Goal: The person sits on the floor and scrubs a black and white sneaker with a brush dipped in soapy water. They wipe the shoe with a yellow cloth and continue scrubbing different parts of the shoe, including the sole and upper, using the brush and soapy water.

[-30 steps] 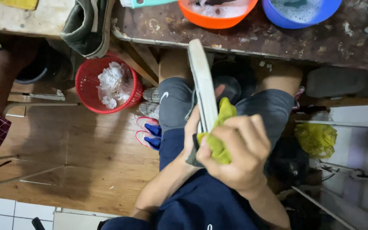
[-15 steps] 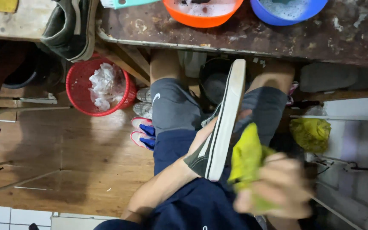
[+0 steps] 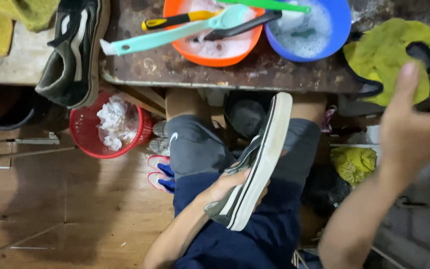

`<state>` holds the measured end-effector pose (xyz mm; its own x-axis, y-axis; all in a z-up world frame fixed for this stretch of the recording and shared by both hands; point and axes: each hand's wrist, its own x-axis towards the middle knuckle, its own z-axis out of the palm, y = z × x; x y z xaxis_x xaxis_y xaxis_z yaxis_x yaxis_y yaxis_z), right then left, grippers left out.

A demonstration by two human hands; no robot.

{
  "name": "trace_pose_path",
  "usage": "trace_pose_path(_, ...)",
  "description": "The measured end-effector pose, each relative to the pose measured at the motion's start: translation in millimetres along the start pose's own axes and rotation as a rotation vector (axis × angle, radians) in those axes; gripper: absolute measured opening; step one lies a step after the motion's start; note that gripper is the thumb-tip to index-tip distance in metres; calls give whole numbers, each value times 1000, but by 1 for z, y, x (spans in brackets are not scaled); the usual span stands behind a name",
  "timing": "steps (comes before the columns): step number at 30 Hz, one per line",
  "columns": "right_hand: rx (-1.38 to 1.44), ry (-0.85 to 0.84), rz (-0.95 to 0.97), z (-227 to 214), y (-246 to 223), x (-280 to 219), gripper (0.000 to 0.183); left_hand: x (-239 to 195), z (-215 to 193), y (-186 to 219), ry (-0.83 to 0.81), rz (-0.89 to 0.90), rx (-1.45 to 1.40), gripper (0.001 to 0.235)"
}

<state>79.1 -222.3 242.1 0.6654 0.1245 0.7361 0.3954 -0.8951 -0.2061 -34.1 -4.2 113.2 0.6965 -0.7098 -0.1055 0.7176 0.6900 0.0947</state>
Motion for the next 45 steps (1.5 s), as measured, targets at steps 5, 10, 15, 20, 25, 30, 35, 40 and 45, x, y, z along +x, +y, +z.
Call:
trace_pose_path(5,393,46,268,1,-57,-25,26,5,-20,23,70,20,346,76)
trace_pose_path(10,903,-356,579,-2,-92,-28,90,13,-10,42,1,65,741,68)
trace_pose_path(15,969,-442,754,1,-92,-27,105,16,-2,67,-91,-29,986,65)
trace_pose_path(20,838,-423,759,13,-102,-23,103,22,18,90,-166,158,1049,102)
trace_pose_path(25,633,-601,663,27,-101,1,112,22,21,103,-117,328,1100,101)
trace_pose_path(30,190,-404,-103,45,-93,60,24,21,-23,97,-163,121,570,93)
trace_pose_path(35,-49,-456,-364,73,-85,97,18,24,-60,83,-102,128,579,76)
trace_pose_path(40,-346,-520,-606,90,-94,122,13,22,-66,87,-97,0,551,69)
trace_pose_path(45,-318,-521,-722,102,-105,129,19,26,-73,91,-111,20,540,62)
